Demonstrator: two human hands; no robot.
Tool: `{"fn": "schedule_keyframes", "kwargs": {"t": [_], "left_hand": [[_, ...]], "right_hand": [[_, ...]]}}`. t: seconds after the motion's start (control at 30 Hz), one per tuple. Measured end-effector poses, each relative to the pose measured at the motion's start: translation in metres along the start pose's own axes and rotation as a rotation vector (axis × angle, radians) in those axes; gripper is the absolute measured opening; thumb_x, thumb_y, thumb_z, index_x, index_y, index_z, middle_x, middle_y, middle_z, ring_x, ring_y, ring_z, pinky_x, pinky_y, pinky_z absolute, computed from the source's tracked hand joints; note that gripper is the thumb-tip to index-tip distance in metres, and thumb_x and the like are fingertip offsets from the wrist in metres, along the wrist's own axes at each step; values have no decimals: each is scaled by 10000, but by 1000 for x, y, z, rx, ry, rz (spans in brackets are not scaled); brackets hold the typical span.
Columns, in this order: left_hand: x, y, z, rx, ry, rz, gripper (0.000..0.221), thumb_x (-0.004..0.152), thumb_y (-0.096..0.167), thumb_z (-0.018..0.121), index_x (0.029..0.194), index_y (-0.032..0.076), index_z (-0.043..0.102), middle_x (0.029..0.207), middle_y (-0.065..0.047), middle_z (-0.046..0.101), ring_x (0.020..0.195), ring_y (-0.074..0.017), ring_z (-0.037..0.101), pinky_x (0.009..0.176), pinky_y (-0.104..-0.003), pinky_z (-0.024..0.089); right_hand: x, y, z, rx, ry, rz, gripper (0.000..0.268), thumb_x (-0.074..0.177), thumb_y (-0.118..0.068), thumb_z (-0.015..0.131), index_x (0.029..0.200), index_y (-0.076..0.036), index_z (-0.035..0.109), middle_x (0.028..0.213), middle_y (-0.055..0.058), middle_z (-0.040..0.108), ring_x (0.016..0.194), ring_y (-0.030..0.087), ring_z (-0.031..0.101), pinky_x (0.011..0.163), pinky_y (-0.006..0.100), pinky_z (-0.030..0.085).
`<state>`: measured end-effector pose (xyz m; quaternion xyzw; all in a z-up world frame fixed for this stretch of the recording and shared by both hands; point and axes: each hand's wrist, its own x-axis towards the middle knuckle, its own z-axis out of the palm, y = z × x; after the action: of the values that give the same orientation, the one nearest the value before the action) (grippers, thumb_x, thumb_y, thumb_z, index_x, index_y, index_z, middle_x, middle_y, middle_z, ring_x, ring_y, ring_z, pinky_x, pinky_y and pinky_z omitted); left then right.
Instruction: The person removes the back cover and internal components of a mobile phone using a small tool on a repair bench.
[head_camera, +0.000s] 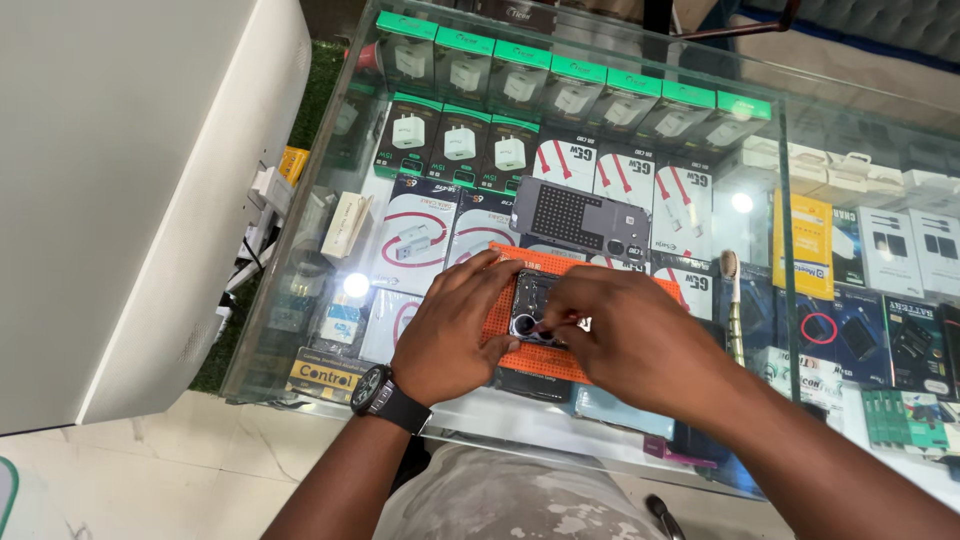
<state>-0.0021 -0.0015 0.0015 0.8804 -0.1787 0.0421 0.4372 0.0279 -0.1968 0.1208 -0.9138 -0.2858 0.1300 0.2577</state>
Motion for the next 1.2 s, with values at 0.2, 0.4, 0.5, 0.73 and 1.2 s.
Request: {"fn": "schedule_keyframes", "kwargs": {"t": [0.2,0.4,0.5,0.73,1.2], "left_hand": [[1,1,-1,8,-9,-7,838,716,142,836,1466,97,465,1505,-160,497,1448,-338,394,1163,-477,332],[0,0,-3,26,-13,16,809,721,136,821,1453,90,479,1509,-137,491,1453,-335,379,1159,-484,329],[-1,-1,-4,39,-11,64,613,742,136,807,1302,86,562,1506,-84,533,1476,-331,384,1185,-490,321],[-3,4,-9,6,30,113,235,769,76,798,932,79,628,1458,-77,578,1442,-321,450,1138,-476,369],[-4,6,-10,59,30,170,86,774,42,752,793,78,677,1389,-66,614,1409,-318,477,1117,-483,389]], "right_hand": [[-57,57,-11,207,359,264,140,860,-96,744,982,-27,746,907,61,782,792,141,762,706,286,610],[-128,131,3,230,783,607,145,1062,-131,679,1159,-40,735,952,91,742,797,133,681,719,274,548],[-155,159,21,-89,850,560,142,1068,-95,703,1196,-47,743,1050,97,719,813,156,629,740,282,496],[-170,189,62,-184,846,587,193,994,-125,735,1180,-75,752,1244,116,631,1057,258,557,905,365,490],[-163,180,60,-110,895,557,168,979,-110,720,1136,-49,718,1372,124,568,1310,305,510,1008,374,476]]}}
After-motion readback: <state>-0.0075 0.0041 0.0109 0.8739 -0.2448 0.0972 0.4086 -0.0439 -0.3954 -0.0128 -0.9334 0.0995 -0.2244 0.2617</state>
